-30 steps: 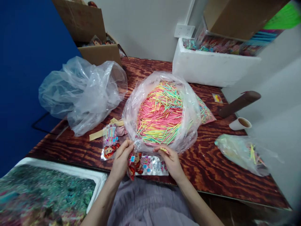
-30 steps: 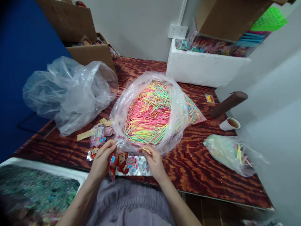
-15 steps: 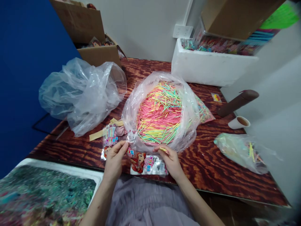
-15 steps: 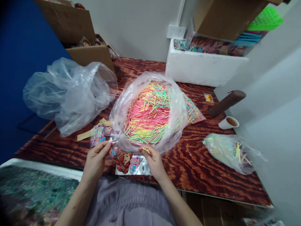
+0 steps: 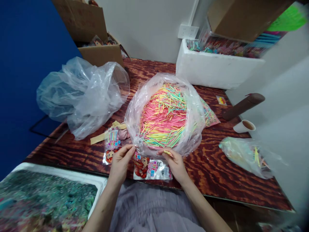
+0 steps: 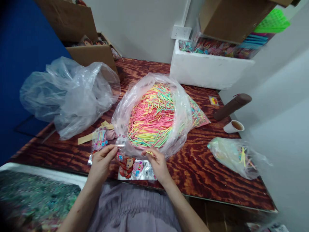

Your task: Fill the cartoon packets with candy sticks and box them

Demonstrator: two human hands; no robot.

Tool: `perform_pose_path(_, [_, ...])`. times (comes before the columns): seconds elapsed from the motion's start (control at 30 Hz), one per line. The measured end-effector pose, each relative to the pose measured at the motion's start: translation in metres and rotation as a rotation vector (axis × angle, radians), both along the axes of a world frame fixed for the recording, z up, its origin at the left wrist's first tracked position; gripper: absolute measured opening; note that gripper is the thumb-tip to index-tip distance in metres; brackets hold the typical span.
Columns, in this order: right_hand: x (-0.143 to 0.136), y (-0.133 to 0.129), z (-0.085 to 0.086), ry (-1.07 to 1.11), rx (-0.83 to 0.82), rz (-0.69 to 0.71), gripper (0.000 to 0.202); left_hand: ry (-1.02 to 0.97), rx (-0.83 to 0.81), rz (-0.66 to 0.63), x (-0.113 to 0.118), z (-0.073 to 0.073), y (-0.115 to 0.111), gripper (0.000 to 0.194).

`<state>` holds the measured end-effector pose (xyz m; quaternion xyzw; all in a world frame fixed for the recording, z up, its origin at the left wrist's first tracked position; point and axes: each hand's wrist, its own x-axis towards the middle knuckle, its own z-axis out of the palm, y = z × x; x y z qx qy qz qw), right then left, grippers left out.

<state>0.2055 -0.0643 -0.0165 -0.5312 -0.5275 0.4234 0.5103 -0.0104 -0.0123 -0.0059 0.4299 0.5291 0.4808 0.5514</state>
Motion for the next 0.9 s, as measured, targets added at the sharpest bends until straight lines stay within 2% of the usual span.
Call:
perform_pose_path(0.27, [-0.0031, 0.0046, 0.0046, 0.012, 0.005, 0.011, 0.020, 0.039, 0.041, -0.009, -0.0032, 0.0039, 0.0003, 0.022])
perform_pose_path(0.9, [-0.0074, 0.0077, -0.0001, 0.019, -0.003, 0.027, 0.018, 0.043, 0.023, 0.009, -0.0089, 0.0035, 0.0013, 0.024])
